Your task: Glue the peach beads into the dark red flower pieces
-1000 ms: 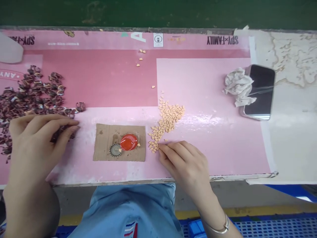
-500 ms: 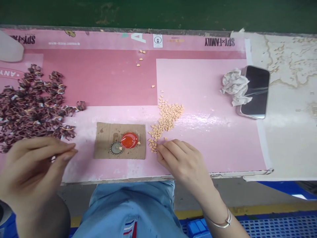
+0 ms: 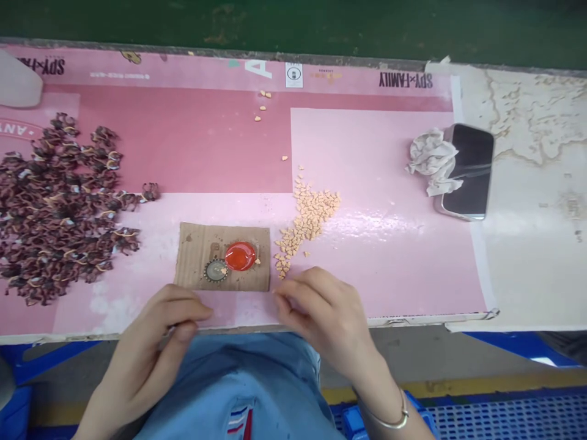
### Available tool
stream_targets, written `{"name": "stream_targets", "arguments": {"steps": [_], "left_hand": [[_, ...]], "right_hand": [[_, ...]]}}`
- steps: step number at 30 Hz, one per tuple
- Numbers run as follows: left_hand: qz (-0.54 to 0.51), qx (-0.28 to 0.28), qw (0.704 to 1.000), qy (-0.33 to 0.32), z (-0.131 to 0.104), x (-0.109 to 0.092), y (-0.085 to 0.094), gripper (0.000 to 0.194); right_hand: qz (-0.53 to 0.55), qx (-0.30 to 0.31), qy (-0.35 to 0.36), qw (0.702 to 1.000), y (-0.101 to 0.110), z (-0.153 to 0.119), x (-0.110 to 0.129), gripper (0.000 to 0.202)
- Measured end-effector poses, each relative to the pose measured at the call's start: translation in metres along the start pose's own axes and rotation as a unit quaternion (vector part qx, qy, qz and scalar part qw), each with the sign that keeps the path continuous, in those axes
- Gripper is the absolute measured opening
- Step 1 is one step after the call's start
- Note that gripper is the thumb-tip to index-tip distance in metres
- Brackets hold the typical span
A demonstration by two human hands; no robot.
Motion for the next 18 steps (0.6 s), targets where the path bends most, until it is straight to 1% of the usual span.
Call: {"name": "stream_targets", "arguments": {"steps": [2,4,7,11,14,18], "left_hand": [[-0.019,0.033,0.999,-0.007,0.001,-0.006,-0.010,0.018],[-0.039,0.044,0.998,-0.010,0.002,-0.009,-0.014,0.016],[-0.052,0.022,0.998,-0.015,0.002,-0.009,-0.011,0.017],[-0.039,-0.010,0.999,-0.027,-0.001,-0.007,-0.006,0.017],[-0.025,-0.038,0.998,-0.044,-0.003,-0.008,-0.004,0.015],[-0.009,-0.041,0.998,-0.039,-0.004,-0.006,-0.007,0.017]], "right_hand": [[0.076,-0.042,-0.010,0.996,-0.001,0.006,0.012,0.015],[0.117,-0.072,-0.007,0.991,-0.005,0.011,0.024,0.013],[0.129,-0.082,-0.005,0.988,-0.010,0.017,0.034,0.012],[0.141,-0.069,-0.006,0.988,-0.015,0.019,0.036,0.011],[0.143,-0.082,-0.018,0.986,-0.016,0.017,0.035,0.011],[0.132,-0.083,-0.038,0.987,-0.020,0.016,0.034,0.012]]}}
Point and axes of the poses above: each hand's wrist, its own z-axis towards the middle knuckle, its own y-axis out of the back of the hand, x = y × z, the point moved 9 cm from there along z, towards the middle knuckle, and after that the axes turned 12 degrees about y, right-handed, at the moved point
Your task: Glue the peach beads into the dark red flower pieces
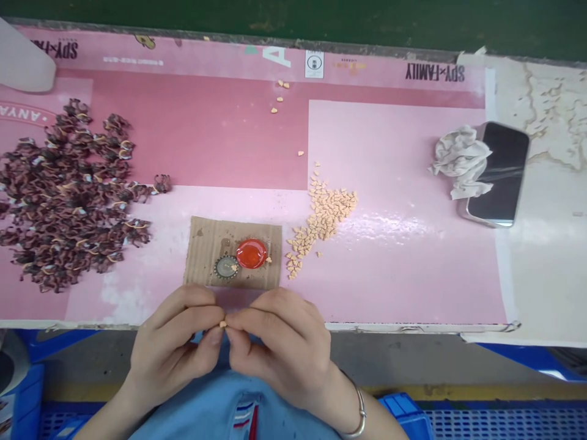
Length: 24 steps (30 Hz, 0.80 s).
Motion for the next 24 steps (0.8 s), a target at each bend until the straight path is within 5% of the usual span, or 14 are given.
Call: {"name": "stream_targets", "arguments": {"steps": [3,7,14,18,24], "left_hand": [[-0.007,0.020,1.000,0.015,-0.004,0.008,-0.001,0.013],[-0.039,0.041,0.997,0.043,-0.011,0.022,0.001,0.044],[-0.021,-0.013,0.995,0.098,-0.016,0.040,0.009,0.063],[-0.176,-0.068,0.968,0.165,-0.020,0.057,0.015,0.045],[-0.186,-0.055,0.974,0.113,-0.011,0.043,0.018,0.020]], "right_hand": [[-0.018,-0.011,0.005,1.000,0.005,0.003,-0.002,0.015],[-0.122,-0.046,0.027,0.991,0.021,0.009,-0.012,0.020],[-0.197,-0.032,0.053,0.978,0.019,0.014,-0.029,0.021],[-0.195,-0.031,0.044,0.979,0.017,0.011,-0.030,0.021],[-0.185,-0.034,0.036,0.982,0.016,0.009,-0.032,0.024]]}}
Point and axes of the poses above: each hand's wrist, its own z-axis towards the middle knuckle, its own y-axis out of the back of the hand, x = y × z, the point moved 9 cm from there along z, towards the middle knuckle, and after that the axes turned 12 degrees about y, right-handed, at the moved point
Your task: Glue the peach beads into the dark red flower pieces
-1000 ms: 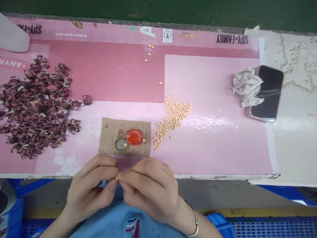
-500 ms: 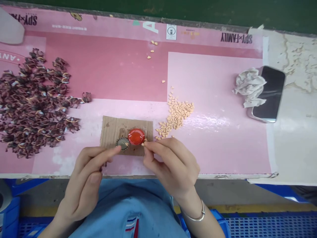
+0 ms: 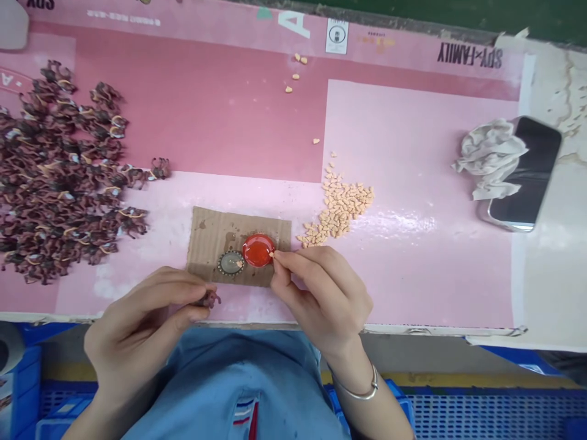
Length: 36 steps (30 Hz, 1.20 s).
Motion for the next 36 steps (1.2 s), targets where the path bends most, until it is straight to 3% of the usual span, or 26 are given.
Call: {"name": "stream_targets", "arguments": {"steps": [5,12,17,21,24,27,30,33,36], "left_hand": [[-0.073,0.016,0.996,0.046,0.003,0.003,-0.004,0.025],[-0.222,0.066,0.952,0.201,-0.002,0.024,-0.024,0.021],[-0.245,0.053,0.940,0.232,-0.005,0.029,-0.023,0.018],[-0.236,0.045,0.946,0.218,-0.001,0.023,-0.021,0.016],[-0.185,0.000,0.962,0.199,0.001,0.022,-0.015,0.013],[-0.113,-0.032,0.984,0.132,0.003,0.012,-0.008,0.013],[-0.058,-0.010,0.997,0.047,0.010,-0.007,-0.004,0.020],[0.054,0.031,0.998,-0.019,0.040,-0.029,0.003,0.016],[0.189,-0.011,0.981,-0.041,0.110,-0.043,0.027,0.013]], "right_hand": [[0.010,-0.037,-0.008,0.999,0.008,0.000,0.004,0.023],[0.117,-0.004,0.017,0.993,0.007,0.008,0.039,0.014],[0.120,0.002,0.045,0.992,0.003,0.011,0.045,0.012],[0.108,0.029,0.047,0.993,-0.003,0.007,0.047,0.013],[0.065,0.033,0.068,0.995,0.000,0.004,0.055,0.015],[0.033,0.101,0.093,0.990,-0.004,0.005,0.062,0.018],[0.045,0.141,0.102,0.984,-0.005,0.008,0.058,0.023],[0.052,0.093,0.048,0.993,0.008,0.008,0.035,0.032],[0.018,-0.038,-0.061,0.997,0.037,-0.006,-0.002,0.043]]}}
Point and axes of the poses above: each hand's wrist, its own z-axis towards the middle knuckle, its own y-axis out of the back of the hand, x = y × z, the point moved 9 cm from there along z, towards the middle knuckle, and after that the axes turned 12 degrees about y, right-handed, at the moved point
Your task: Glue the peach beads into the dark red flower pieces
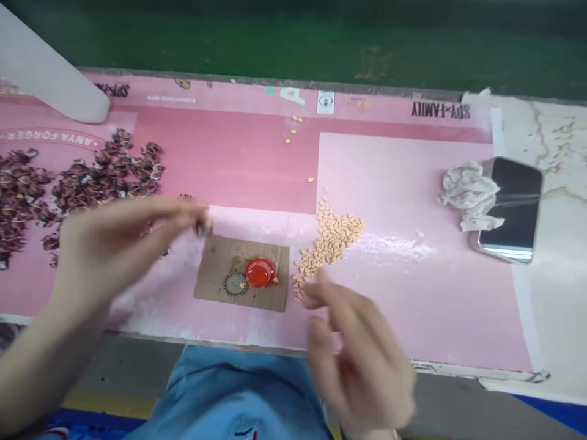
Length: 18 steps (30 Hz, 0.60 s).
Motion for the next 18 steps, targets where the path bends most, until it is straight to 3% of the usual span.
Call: {"name": "stream_targets", "arguments": {"steps": [3,4,6,8,10,12,15,18], "left_hand": [[0.116,-0.022,0.984,0.130,0.102,0.036,0.018,0.045],[0.129,-0.029,0.981,0.141,0.135,0.043,0.022,0.053],[0.156,-0.051,0.970,0.179,0.190,0.061,0.029,0.046],[0.176,-0.072,0.959,0.210,0.226,0.077,0.035,0.041],[0.188,-0.088,0.952,0.223,0.241,0.090,0.039,0.035],[0.191,-0.098,0.953,0.214,0.241,0.094,0.044,0.030],[0.206,-0.103,0.957,0.176,0.223,0.087,0.055,0.039],[0.260,-0.058,0.958,0.105,0.187,0.066,0.051,0.046]], "right_hand": [[-0.014,-0.117,-0.047,0.992,0.027,-0.015,-0.024,0.041],[-0.009,-0.125,-0.047,0.991,0.030,-0.018,-0.027,0.039],[0.007,-0.110,-0.047,0.993,0.030,-0.022,-0.030,0.037],[0.009,-0.089,-0.060,0.994,0.031,-0.026,-0.031,0.035],[0.000,-0.073,-0.094,0.993,0.033,-0.031,-0.035,0.034],[0.001,-0.064,-0.128,0.990,0.036,-0.037,-0.041,0.034],[0.019,-0.052,-0.141,0.988,0.039,-0.042,-0.051,0.035],[0.022,-0.045,-0.129,0.990,0.043,-0.042,-0.059,0.036]]}}
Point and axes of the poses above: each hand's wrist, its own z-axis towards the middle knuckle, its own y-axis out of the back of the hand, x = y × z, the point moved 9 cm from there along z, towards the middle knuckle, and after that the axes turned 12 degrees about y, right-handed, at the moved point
